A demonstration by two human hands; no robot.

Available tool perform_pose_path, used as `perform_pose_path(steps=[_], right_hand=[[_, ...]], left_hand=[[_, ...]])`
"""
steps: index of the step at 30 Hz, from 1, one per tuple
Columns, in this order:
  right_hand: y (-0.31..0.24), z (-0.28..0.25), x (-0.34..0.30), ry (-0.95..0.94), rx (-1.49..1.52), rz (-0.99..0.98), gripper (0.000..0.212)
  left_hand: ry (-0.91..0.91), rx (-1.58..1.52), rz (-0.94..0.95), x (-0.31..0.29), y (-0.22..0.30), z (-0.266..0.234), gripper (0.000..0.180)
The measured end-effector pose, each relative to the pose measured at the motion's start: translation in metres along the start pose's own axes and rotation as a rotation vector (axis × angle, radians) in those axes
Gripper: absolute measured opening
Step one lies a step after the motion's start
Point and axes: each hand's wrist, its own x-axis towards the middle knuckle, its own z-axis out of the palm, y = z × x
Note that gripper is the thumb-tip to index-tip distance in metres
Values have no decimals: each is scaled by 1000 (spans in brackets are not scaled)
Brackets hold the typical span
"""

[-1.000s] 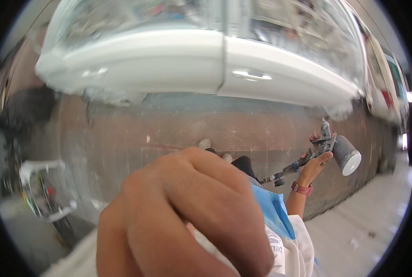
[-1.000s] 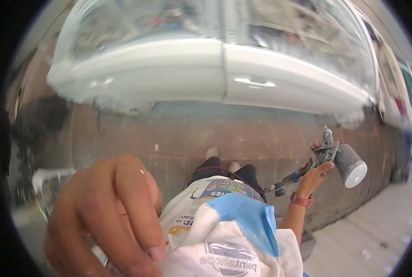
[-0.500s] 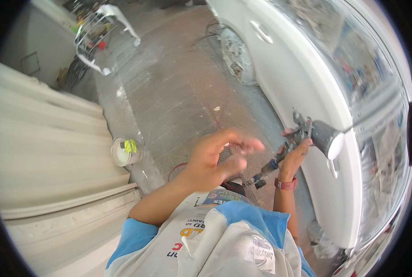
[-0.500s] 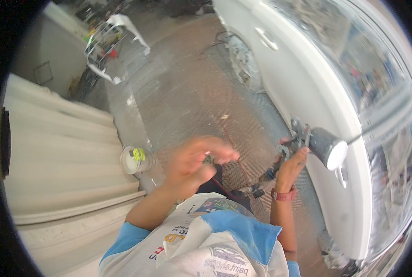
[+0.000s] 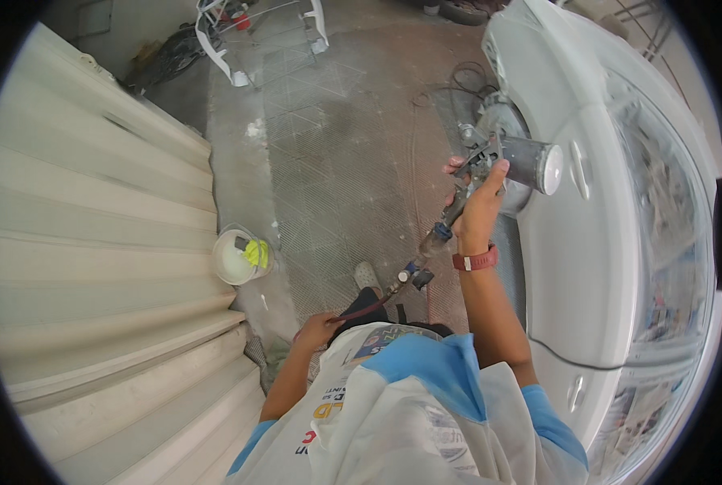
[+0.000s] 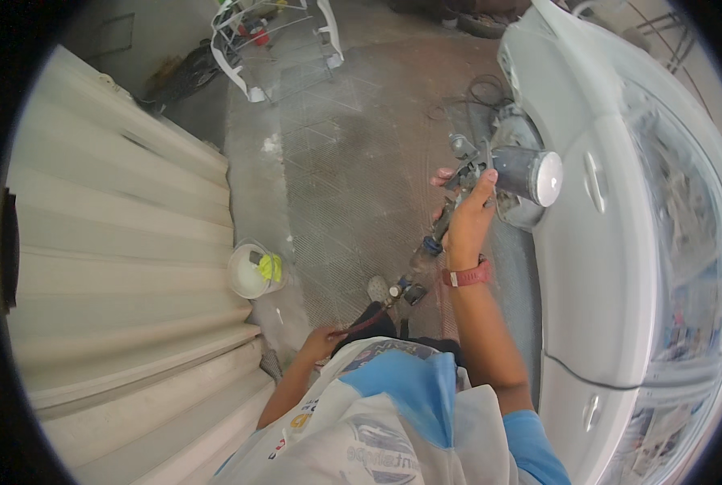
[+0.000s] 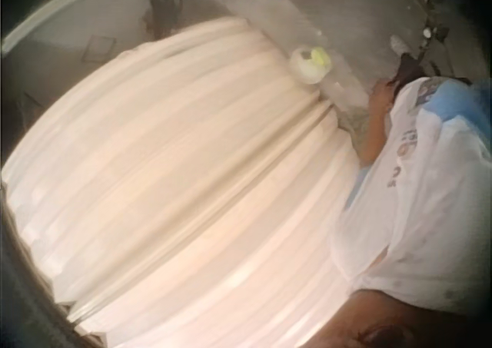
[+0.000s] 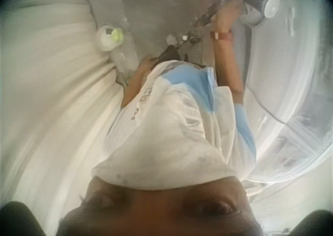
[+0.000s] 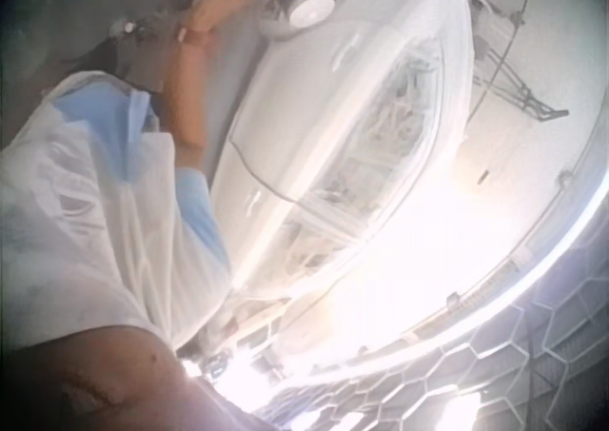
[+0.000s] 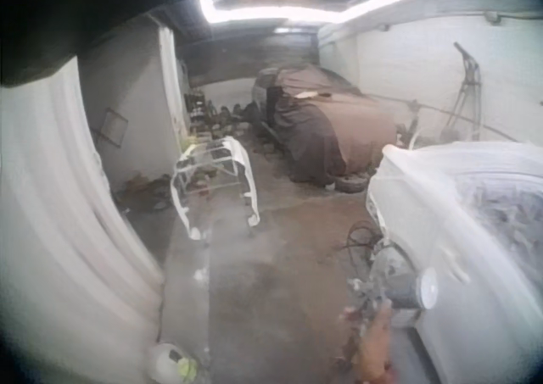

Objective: The person uses a spray gun to apply white paint to a car's hood and a separate bumper. They move around the vehicle to cover different areas, including the hood, side panels, and the detached bumper, ensuring even coverage.

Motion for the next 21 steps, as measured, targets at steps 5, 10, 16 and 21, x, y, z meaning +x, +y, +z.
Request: perform_pose_path(steps=[5, 10, 16, 21], right_hand=[[29, 102, 63, -134, 12, 13, 70], [60, 200, 136, -299, -121, -71, 77], [93, 337, 270, -490, -105, -139, 69], [103, 459, 384, -661, -4, -232, 61]], left_hand=[[58, 170, -403, -8, -100, -16, 41], [4, 2, -527, 1, -135, -25, 39], [166, -145, -674, 81, -89, -52, 39], [341, -224, -736, 162, -21, -105, 39]])
